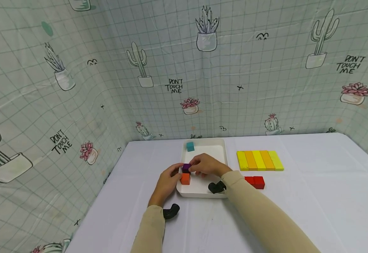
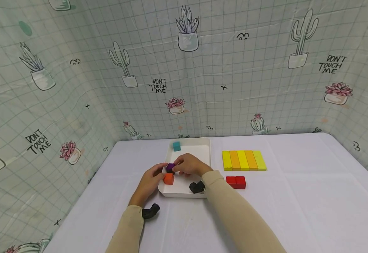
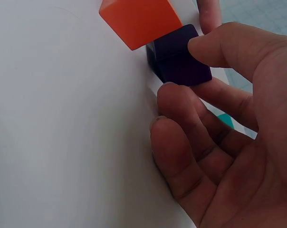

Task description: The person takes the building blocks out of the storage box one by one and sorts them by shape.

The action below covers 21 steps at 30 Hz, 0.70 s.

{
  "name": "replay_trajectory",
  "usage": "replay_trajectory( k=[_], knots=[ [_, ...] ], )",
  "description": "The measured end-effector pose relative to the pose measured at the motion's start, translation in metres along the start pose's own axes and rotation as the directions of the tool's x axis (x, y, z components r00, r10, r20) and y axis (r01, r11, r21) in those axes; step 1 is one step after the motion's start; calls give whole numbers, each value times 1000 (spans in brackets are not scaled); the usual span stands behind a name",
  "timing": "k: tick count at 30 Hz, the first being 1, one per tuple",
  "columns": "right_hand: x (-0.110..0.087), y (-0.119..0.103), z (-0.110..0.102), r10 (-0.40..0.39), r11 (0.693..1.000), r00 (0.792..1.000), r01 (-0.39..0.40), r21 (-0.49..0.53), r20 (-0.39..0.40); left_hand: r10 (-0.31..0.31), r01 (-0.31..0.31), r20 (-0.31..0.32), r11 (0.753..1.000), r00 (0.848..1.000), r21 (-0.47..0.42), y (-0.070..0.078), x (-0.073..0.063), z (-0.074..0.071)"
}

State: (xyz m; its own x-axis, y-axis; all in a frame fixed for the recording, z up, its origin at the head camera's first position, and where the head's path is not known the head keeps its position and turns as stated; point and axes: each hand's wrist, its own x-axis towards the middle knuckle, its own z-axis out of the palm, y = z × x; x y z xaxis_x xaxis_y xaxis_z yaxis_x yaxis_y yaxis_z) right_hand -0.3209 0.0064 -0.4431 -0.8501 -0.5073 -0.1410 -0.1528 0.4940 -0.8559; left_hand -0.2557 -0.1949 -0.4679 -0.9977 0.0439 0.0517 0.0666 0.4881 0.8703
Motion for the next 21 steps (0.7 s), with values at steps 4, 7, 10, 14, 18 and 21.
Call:
replay_trajectory(
  k=[4,7,10,14,18,21],
  knots=[
    [-1,0,0,-3,1000,1000,3,-10,-19,-2,2,-3,1000,1000,0,0,-1,1],
    [-4,-1,-3,-1,1000,999,1,-16,-38,-8,8,1,1000,1000,-7,0,-1,2],
    [-10,-2,-8,4,1000,998,-6,-28,-65,-22,22,6,1000,1000,-14,0,-1,3],
    [-20,1,-20,26,1000,993,-27,-6,-119,-36,36,-6,999,999,-6,-1,0,3],
    [-34,3,-32,46,994,986,-29,106,-160,-34,34,-16,999,999,-8,-1,-1,3],
    [-47,1,-38,36,980,984,-1,197,-175,-33,33,-16,999,999,-15,0,-2,3]
  ],
)
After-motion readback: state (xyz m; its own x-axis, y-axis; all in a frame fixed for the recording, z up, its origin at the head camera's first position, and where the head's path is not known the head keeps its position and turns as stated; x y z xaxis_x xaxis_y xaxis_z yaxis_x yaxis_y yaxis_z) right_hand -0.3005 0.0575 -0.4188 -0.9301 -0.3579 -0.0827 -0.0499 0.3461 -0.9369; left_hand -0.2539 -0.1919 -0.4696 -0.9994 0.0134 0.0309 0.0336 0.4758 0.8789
